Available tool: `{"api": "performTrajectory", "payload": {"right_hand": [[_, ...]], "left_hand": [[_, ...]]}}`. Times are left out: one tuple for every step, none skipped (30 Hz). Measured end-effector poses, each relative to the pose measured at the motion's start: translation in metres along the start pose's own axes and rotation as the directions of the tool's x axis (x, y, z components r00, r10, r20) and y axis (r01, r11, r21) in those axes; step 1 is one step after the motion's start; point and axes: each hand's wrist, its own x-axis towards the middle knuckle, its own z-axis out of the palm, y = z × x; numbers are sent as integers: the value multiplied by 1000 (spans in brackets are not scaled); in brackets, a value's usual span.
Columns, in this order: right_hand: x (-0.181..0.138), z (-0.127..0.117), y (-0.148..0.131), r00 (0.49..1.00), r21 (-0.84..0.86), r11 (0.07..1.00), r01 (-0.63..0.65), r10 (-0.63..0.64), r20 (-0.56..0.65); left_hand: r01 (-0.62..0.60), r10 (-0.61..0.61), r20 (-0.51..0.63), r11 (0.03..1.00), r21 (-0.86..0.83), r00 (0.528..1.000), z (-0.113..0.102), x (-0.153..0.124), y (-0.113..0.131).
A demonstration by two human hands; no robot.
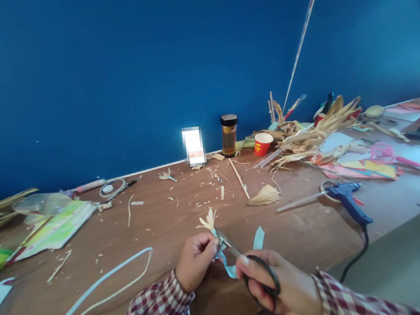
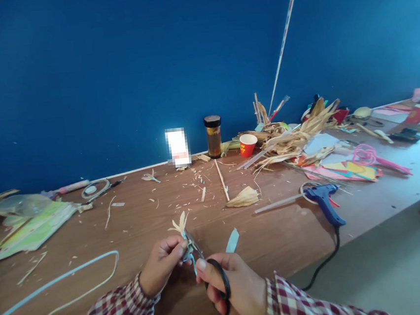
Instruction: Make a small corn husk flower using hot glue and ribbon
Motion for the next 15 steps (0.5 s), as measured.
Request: {"api": "performTrajectory", "payload": {"right_hand": [[-3,-2,-1,1000,-16,1000,-18,18,19],[-6,-5,-2,999,-35,999,-37,38,38],[-10,-9,-4,997,-52,997,-52,55,54],[-15,-15,-6,997,-61,997,-51,55,58],[-21,-22,-10,998,-55,998,-32,34,43],[-27,-31,-14,1000,-37,999,7,-7,3],[-34,-39,-19,995,-5,997,75,-75,-61],[-41,-48,-23,979,27,989,143,-138,-147],[-46,-55,-26,955,52,978,200,-183,-235],[-51,-60,-27,944,77,973,217,-189,-270],[-54,-62,-26,957,78,978,195,-172,-233],[-55,-61,-23,979,42,988,148,-141,-145],[-54,-57,-18,992,-19,993,117,-118,-47],[-50,-52,-13,994,-85,991,103,-99,47],[-45,-45,-7,987,-132,985,108,-91,134]], "left_hand": [[2,-2,15,1000,0,1000,2,0,0],[8,-8,30,1000,-5,1000,3,-1,0],[15,-14,30,1000,-20,999,3,-1,-1],[30,-29,31,999,-43,999,0,0,-2],[39,-40,-9,995,-87,999,-5,1,-5],[32,-51,-116,987,-160,992,-11,2,-7],[28,-69,-183,975,-218,981,-18,3,-10],[24,-77,-203,968,-249,976,-24,4,-12],[8,-68,-229,968,-252,971,-29,4,-13],[-3,-49,-231,976,-218,972,-32,5,-14],[-5,-31,-210,986,-166,977,-32,4,-14],[-9,-13,-183,992,-123,983,-31,4,-13],[-28,15,-169,997,-75,986,-28,3,-12],[-66,61,-164,998,-22,985,-25,2,-11],[-100,102,-155,995,21,983,-21,0,-9]]}}
